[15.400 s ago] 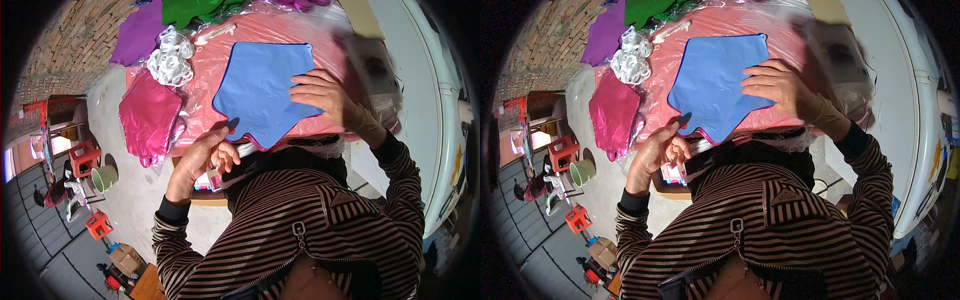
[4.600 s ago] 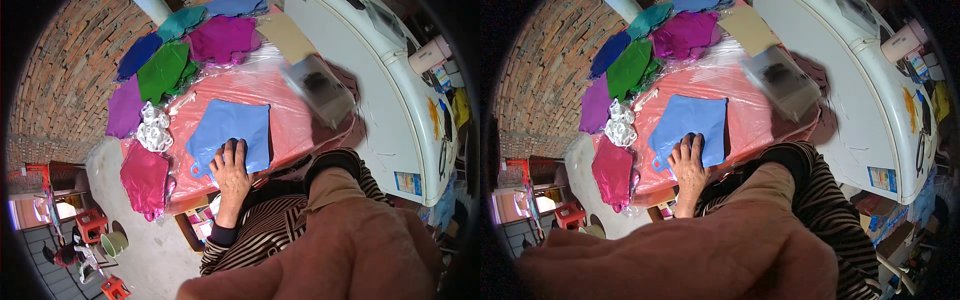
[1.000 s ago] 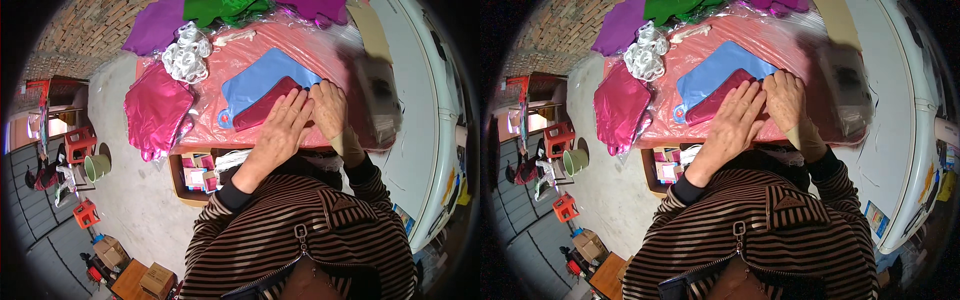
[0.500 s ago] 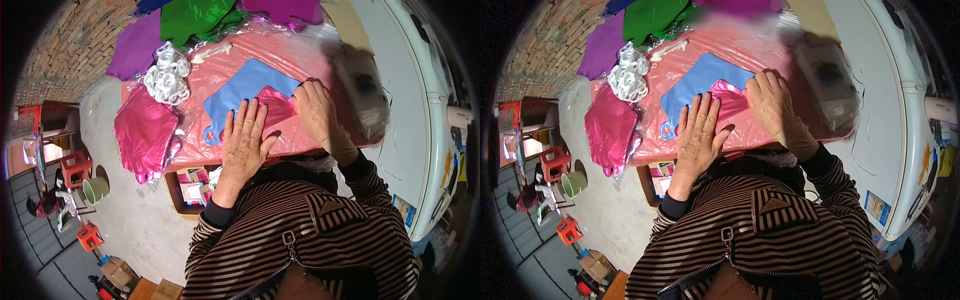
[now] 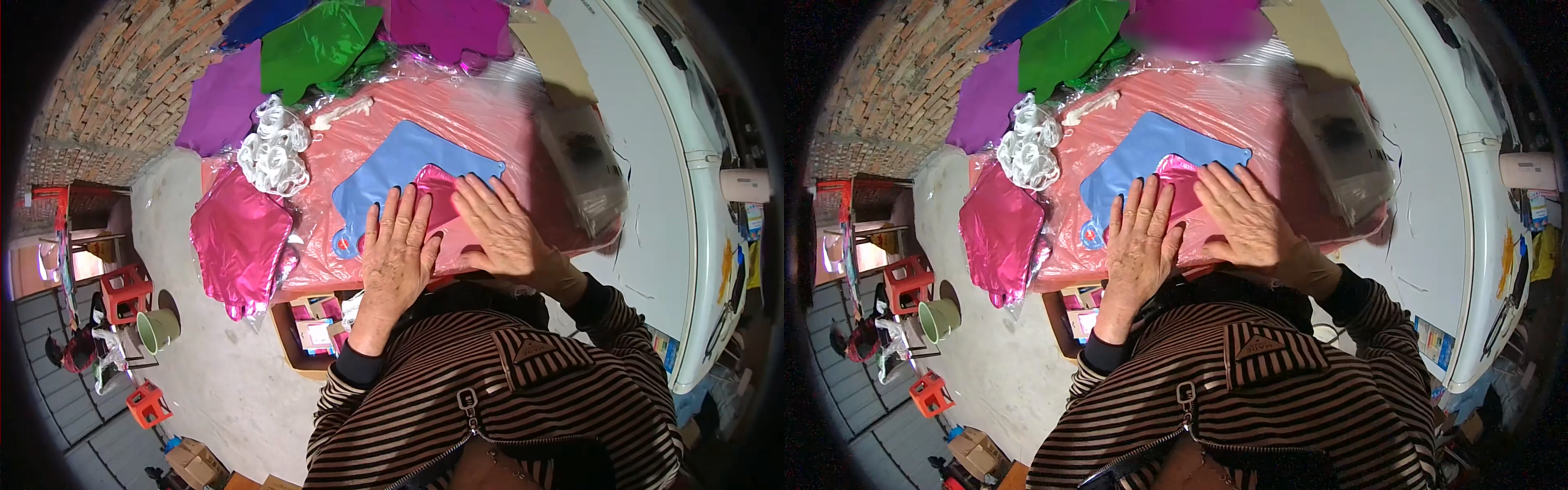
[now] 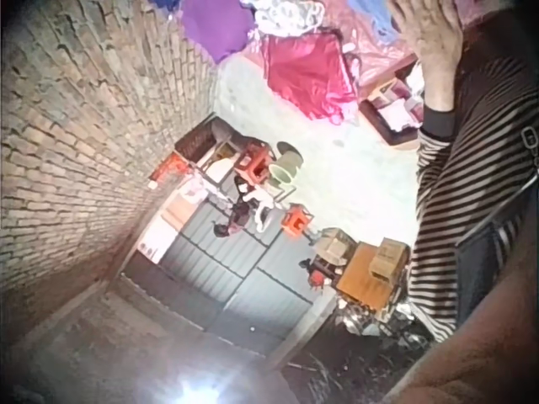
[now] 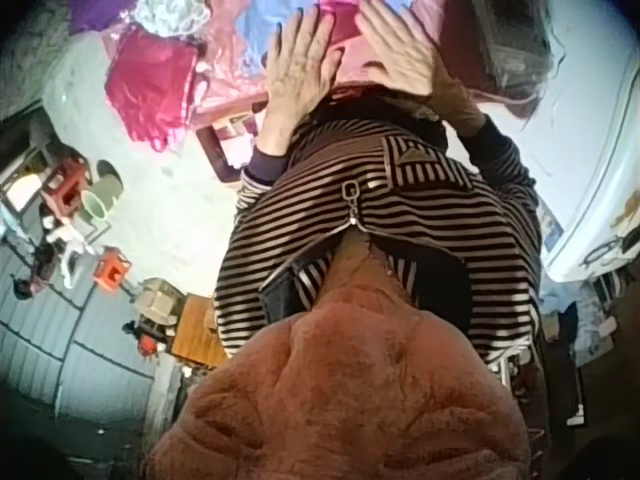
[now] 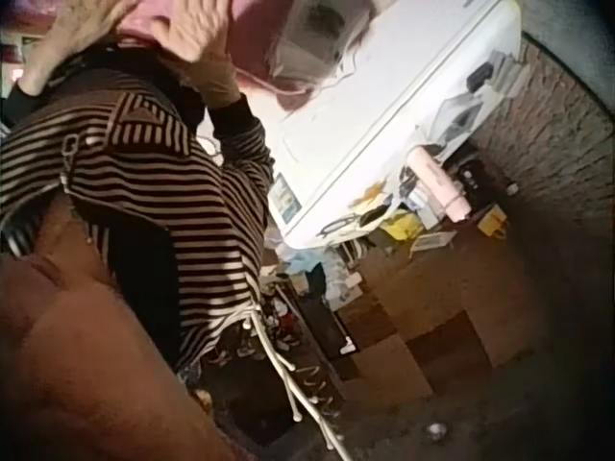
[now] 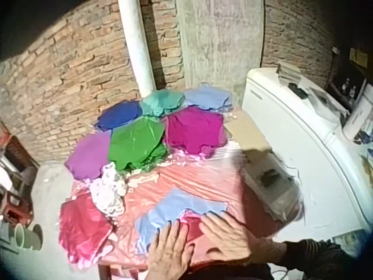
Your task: The person folds a deflated foil balloon by hand, places it onto a cardboard packaging card, fits it into a plastic sleeve, and then sorts other deflated balloons on the table.
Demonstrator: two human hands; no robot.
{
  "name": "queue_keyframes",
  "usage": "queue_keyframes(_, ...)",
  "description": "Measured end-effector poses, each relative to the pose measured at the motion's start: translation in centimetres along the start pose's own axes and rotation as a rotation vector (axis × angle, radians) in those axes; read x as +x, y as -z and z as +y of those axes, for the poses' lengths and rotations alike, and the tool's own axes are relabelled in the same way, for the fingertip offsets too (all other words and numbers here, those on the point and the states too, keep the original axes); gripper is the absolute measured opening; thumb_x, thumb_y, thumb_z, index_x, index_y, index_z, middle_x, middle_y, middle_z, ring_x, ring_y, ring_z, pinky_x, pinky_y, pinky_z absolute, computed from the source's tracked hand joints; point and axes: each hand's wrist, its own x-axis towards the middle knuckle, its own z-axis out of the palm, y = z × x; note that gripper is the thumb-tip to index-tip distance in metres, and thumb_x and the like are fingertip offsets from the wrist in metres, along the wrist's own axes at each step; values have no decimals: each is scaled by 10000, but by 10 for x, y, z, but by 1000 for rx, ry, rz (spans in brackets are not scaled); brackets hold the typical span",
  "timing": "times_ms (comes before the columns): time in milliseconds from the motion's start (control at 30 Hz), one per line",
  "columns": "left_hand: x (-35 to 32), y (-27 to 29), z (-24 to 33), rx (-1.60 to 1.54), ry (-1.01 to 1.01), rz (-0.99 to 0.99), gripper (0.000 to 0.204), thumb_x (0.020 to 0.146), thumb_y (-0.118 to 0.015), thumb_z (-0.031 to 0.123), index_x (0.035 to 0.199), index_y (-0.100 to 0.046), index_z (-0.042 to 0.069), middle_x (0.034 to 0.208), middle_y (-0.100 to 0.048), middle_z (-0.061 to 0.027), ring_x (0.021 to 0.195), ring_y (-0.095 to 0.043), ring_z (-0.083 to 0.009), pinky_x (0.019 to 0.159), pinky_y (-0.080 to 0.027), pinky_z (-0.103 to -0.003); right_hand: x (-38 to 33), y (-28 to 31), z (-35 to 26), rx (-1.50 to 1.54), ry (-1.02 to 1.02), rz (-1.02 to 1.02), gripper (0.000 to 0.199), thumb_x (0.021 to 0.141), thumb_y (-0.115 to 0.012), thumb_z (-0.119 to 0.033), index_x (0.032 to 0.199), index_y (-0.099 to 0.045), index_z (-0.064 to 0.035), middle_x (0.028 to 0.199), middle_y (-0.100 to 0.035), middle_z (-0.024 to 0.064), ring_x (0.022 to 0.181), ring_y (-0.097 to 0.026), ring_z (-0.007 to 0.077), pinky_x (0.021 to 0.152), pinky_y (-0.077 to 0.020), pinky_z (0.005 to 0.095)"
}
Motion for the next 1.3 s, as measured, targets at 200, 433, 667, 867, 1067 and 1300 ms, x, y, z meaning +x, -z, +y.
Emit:
queue_keyframes(200, 0, -4, -1, -7, -1, 20, 631, 1035, -591, 381, 1586, -440, 114, 1653, -392, -144, 1519, -367, -363, 1233, -257, -557, 53, 12, 30, -196, 109, 111, 675, 911, -695, -322, 1464, -517, 23, 1586, -459, 195, 1536, -344, 332, 1280, -224, 479)
queue_keyframes(433, 0, -5, -1, -24, 0, 24, 636, 1034, -586, 400, 1581, -447, 107, 1647, -400, -149, 1515, -369, -364, 1237, -249, -551, 160, 1, 62, -139, 264, 14, 500, 880, -656, -158, 1357, -589, -23, 1406, -586, 156, 1362, -493, 332, 1161, -367, 476)
queue_keyframes(667, 1, -1, 0, -27, 12, 15, 636, 1024, -601, 390, 1572, -454, 103, 1637, -410, -148, 1509, -376, -362, 1233, -262, -550, 186, 13, 67, -99, 295, -128, 434, 809, -670, -182, 1208, -622, -17, 1193, -613, 151, 1168, -535, 350, 1002, -445, 472)
queue_keyframes(867, 0, -3, -1, -37, 10, 21, 627, 1031, -591, 394, 1572, -458, 106, 1642, -407, -149, 1517, -364, -359, 1237, -250, -545, 208, 29, 65, -55, 237, -433, 513, 765, -708, -264, 1189, -593, 1, 1149, -601, 161, 1165, -516, 358, 986, -450, 447)
queue_keyframes(1067, -1, -4, -2, -34, 9, 19, 620, 1036, -581, 400, 1567, -463, 103, 1641, -407, -146, 1518, -360, -360, 1238, -248, -547, 209, 33, 65, 70, 263, -486, 539, 787, -737, -267, 1215, -569, 15, 1156, -617, 189, 1087, -585, 376, 922, -484, 463)
queue_keyframes(1300, -2, -5, -2, -25, 3, 27, 619, 1041, -571, 410, 1566, -463, 99, 1643, -404, -149, 1516, -361, -363, 1237, -249, -550, 173, 19, 64, 536, 225, -265, 439, 824, -758, -200, 1156, -564, 11, 1130, -649, 198, 971, -656, 387, 845, -511, 495)
